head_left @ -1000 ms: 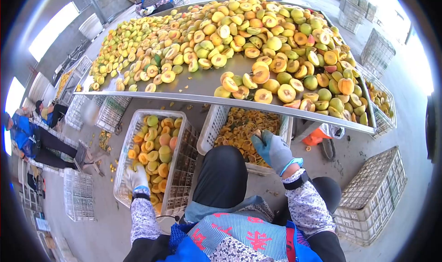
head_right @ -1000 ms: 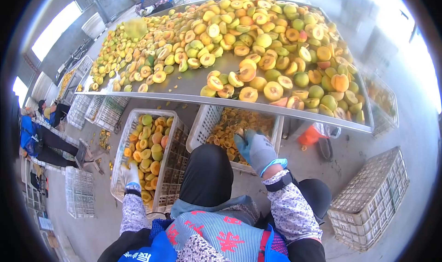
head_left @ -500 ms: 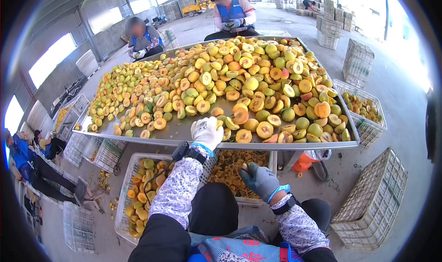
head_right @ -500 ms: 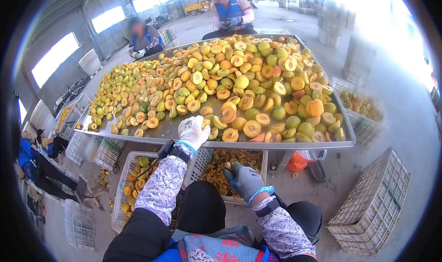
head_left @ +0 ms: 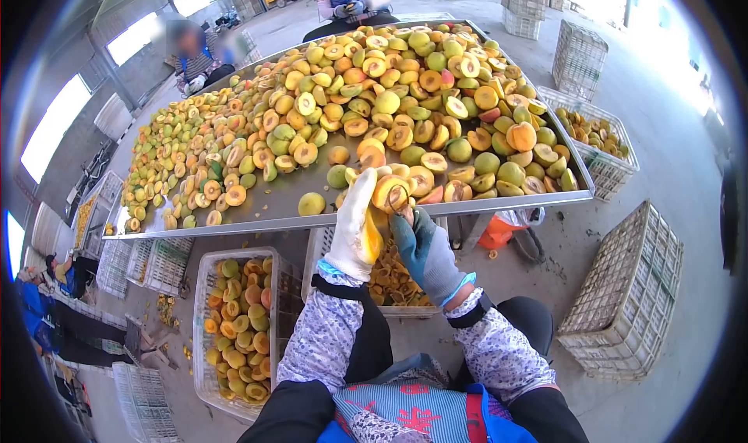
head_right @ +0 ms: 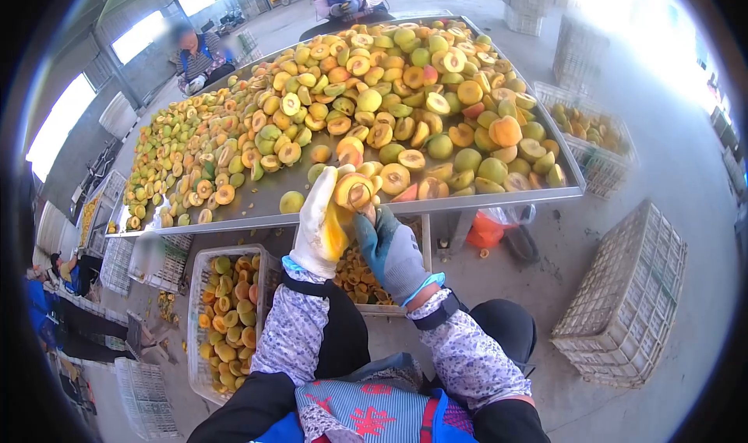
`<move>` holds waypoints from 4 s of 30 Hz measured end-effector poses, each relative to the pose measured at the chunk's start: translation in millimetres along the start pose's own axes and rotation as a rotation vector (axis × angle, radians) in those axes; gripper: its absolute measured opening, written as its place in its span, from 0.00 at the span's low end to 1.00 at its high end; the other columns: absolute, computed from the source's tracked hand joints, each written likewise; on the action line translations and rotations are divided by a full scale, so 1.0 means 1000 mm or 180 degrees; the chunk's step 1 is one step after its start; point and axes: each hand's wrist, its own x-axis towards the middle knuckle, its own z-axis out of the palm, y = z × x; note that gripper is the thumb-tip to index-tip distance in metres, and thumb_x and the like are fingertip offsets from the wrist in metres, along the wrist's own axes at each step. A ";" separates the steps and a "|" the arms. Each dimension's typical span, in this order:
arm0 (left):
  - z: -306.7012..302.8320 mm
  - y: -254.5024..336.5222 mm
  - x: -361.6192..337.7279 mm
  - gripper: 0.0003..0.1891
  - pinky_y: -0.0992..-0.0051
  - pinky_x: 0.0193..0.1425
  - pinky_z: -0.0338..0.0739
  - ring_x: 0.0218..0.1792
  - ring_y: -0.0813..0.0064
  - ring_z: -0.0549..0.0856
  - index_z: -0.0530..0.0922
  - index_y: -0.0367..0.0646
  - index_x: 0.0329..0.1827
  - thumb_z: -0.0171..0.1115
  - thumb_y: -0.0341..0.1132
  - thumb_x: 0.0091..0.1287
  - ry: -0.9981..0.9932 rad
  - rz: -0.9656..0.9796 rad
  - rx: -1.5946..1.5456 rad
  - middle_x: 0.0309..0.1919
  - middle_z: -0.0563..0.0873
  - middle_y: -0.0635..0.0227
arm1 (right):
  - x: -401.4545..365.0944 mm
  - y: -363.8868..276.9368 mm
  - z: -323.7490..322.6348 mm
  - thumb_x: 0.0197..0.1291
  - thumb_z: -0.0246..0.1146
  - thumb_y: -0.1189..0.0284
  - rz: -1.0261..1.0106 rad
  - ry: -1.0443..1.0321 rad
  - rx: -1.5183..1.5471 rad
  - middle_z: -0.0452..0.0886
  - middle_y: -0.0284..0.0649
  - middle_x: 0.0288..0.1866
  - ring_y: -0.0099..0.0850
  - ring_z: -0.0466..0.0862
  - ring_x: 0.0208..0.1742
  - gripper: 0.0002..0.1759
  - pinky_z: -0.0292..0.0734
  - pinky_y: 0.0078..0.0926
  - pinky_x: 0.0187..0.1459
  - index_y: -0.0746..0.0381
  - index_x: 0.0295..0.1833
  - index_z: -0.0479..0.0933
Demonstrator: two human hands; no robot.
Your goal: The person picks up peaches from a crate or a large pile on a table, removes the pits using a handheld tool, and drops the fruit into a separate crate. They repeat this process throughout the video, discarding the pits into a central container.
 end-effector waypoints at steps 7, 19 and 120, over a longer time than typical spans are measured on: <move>0.018 -0.007 0.002 0.22 0.65 0.49 0.87 0.46 0.62 0.89 0.78 0.36 0.61 0.49 0.47 0.81 0.0398 -0.0102 -0.0628 0.50 0.87 0.53 | -0.001 0.007 0.003 0.76 0.58 0.63 0.0198 -0.0206 -0.0081 0.87 0.53 0.39 0.45 0.90 0.43 0.17 0.80 0.38 0.42 0.67 0.53 0.78; 0.008 -0.006 -0.007 0.25 0.69 0.40 0.87 0.38 0.65 0.89 0.81 0.38 0.49 0.51 0.55 0.80 0.0707 -0.0306 -0.0102 0.40 0.88 0.57 | -0.015 0.034 0.022 0.78 0.55 0.63 0.0299 -0.0513 0.0321 0.89 0.46 0.45 0.27 0.85 0.47 0.18 0.79 0.31 0.50 0.69 0.57 0.79; 0.005 0.004 -0.021 0.26 0.69 0.44 0.87 0.37 0.68 0.89 0.83 0.35 0.44 0.50 0.52 0.80 0.0475 -0.0118 0.0547 0.40 0.89 0.56 | -0.030 0.036 0.029 0.79 0.54 0.60 0.0457 -0.0658 0.0476 0.85 0.39 0.33 0.24 0.80 0.35 0.20 0.78 0.30 0.40 0.68 0.46 0.79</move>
